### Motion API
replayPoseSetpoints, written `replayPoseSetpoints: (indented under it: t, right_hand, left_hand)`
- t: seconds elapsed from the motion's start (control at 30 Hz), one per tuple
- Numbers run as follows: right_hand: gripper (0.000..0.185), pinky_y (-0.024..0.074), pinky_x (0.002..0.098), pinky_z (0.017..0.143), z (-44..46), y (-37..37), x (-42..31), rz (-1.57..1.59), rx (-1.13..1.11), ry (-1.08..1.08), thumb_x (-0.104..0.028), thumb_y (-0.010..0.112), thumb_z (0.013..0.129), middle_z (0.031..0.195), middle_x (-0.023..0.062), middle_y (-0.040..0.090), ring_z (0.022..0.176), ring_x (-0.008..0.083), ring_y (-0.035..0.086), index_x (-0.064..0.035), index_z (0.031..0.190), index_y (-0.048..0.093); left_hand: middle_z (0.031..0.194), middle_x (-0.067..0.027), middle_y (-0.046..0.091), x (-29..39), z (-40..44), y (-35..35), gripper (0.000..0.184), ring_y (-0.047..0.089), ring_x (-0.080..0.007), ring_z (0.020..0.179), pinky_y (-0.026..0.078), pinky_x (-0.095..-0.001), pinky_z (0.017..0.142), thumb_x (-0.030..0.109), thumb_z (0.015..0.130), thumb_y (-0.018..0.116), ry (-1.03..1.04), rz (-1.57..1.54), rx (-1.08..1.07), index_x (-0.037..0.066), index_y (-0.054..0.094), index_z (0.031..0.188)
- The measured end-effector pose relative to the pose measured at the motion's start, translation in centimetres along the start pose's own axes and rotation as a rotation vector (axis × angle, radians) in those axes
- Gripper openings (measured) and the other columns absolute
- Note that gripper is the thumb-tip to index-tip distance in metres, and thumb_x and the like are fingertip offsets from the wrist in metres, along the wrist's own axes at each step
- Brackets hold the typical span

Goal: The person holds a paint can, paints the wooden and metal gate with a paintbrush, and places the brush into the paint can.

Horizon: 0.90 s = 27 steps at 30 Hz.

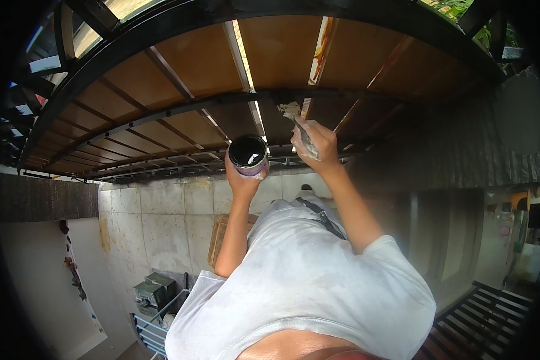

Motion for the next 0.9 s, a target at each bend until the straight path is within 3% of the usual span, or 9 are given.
replayPoseSetpoints:
  t: [0.1,0.3,0.4,0.47,0.63,0.73,0.9]
  right_hand:
    - [0.030,0.0603,0.0400,0.067,-0.9,-1.0,1.7,-0.041,0.058,0.102,0.004,0.077,0.085,0.092,0.0218,0.075,0.075,0.0373,0.076,0.0061,0.115,0.074]
    - [0.024,0.0591,0.0393,0.061,-2.6,-4.8,3.3,-0.207,0.154,0.204,0.005,0.077,0.086,0.084,0.0205,0.075,0.067,0.0352,0.074,0.0069,0.110,0.075]
    - [0.023,0.0591,0.0383,0.061,-2.3,-3.9,1.2,-0.133,0.118,0.126,0.004,0.077,0.086,0.082,0.0194,0.074,0.065,0.0336,0.074,0.0072,0.109,0.075]
    - [0.028,0.0607,0.0370,0.068,-1.6,-2.2,0.2,0.044,-0.027,0.053,0.005,0.077,0.087,0.087,0.0189,0.076,0.072,0.0325,0.076,0.0072,0.115,0.075]
    - [0.028,0.0619,0.0376,0.071,-1.5,-0.5,2.7,0.115,0.036,0.195,0.004,0.076,0.089,0.090,0.0188,0.077,0.077,0.0334,0.078,0.0067,0.118,0.075]
    - [0.029,0.0625,0.0384,0.071,-2.1,-2.9,3.3,-0.088,0.067,0.039,0.006,0.076,0.089,0.089,0.0187,0.076,0.077,0.0328,0.078,0.0067,0.118,0.075]
    - [0.027,0.0631,0.0387,0.071,-4.4,-6.1,3.9,-0.303,0.208,0.108,0.005,0.075,0.091,0.091,0.0202,0.077,0.077,0.0329,0.079,0.0072,0.118,0.074]
  left_hand:
    - [0.138,-0.0109,0.065,0.7,0.0,0.0,0.117,0.066,-0.0231,0.125,0.053,-0.0396,0.110,0.039,0.063,0.108,0.020,0.071,0.015,0.003,0.045,0.155]
    - [0.138,-0.0101,0.065,-0.4,-0.2,-1.2,0.115,0.066,-0.0228,0.125,0.052,-0.0387,0.111,0.035,0.062,0.108,0.018,0.058,0.035,0.003,0.046,0.154]
    - [0.137,-0.0099,0.066,-0.5,-0.2,-1.7,0.115,0.067,-0.0224,0.124,0.053,-0.0384,0.110,0.033,0.061,0.108,0.016,0.085,0.053,0.003,0.047,0.153]
    - [0.136,-0.0098,0.066,0.7,0.1,-1.4,0.115,0.067,-0.0223,0.123,0.053,-0.0383,0.110,0.032,0.061,0.108,-0.018,0.067,0.023,0.003,0.047,0.154]
    - [0.137,-0.0101,0.066,1.0,0.7,-0.4,0.116,0.067,-0.0222,0.123,0.054,-0.0383,0.109,0.034,0.062,0.108,0.009,0.058,-0.006,0.003,0.046,0.155]
    - [0.138,-0.0103,0.066,1.0,0.8,-0.4,0.115,0.067,-0.0221,0.124,0.054,-0.0383,0.109,0.034,0.062,0.109,0.020,0.065,-0.020,0.004,0.046,0.155]
    - [0.137,-0.0102,0.066,0.8,0.4,-0.8,0.115,0.067,-0.0220,0.123,0.054,-0.0384,0.109,0.034,0.063,0.109,0.012,0.067,0.002,0.004,0.046,0.154]
Point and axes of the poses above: each hand's wrist, its own z-axis towards the middle knuckle, its own y-axis out of the palm, x = y × z, the point moved 4 cm from there along z, towards the middle knuckle
